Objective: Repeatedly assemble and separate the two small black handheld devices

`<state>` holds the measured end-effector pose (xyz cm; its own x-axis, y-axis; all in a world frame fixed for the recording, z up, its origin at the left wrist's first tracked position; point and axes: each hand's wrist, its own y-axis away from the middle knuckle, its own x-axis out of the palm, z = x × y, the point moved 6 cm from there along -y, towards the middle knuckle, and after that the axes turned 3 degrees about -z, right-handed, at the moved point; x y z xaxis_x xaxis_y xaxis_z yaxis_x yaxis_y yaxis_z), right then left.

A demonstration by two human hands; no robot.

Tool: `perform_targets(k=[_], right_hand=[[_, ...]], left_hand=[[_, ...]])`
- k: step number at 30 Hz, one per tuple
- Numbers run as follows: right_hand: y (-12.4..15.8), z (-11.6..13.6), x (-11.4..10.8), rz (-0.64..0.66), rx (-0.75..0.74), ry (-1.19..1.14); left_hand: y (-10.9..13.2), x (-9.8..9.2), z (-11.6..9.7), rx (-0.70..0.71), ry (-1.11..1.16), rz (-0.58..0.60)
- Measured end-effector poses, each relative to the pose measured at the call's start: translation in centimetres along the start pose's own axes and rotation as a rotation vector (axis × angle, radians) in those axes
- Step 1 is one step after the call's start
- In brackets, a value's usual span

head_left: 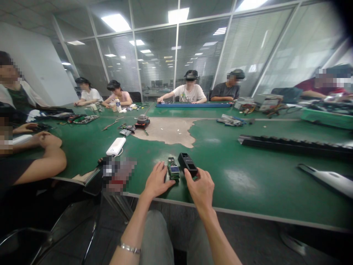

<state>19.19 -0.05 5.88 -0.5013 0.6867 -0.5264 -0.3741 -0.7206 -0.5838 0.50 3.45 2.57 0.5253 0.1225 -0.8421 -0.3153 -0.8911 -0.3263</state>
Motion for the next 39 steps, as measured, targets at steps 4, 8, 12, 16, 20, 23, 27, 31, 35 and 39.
perform_targets(k=[4,8,12,16,20,23,27,31,35,39], right_hand=[[-0.3,2.7,-0.3,0.006,-0.037,-0.050],[-0.2,4.4,0.3,0.033,-0.055,-0.055],[0.4,5.2,1.2,0.076,-0.055,-0.013],[0.8,5.9,1.8,0.110,-0.062,0.045],[1.0,6.3,2.4,0.142,-0.054,0.120],[1.3,6.2,2.7,0.154,-0.046,0.156],[1.7,6.0,2.6,0.160,-0.037,0.174],[1.8,5.8,2.6,0.164,-0.038,0.174],[2.0,5.8,2.7,0.162,-0.043,0.176],[2.5,5.3,2.9,0.190,-0.021,0.201]], left_hand=[[0.0,-0.1,-0.1,0.002,0.000,-0.014],[0.0,-0.1,-0.2,0.011,0.002,-0.030],[0.0,-0.2,-0.3,0.017,0.004,-0.035],[0.1,-0.3,-0.3,0.023,0.012,-0.033],[0.1,-0.3,-0.3,0.027,0.016,-0.025],[0.1,-0.3,-0.2,0.027,0.019,-0.014],[0.0,-0.3,-0.2,0.022,0.021,-0.013],[-0.1,-0.2,-0.2,0.016,0.021,-0.017],[-0.1,-0.1,-0.2,0.013,0.021,-0.016],[-0.1,-0.1,-0.3,0.023,0.008,-0.015]])
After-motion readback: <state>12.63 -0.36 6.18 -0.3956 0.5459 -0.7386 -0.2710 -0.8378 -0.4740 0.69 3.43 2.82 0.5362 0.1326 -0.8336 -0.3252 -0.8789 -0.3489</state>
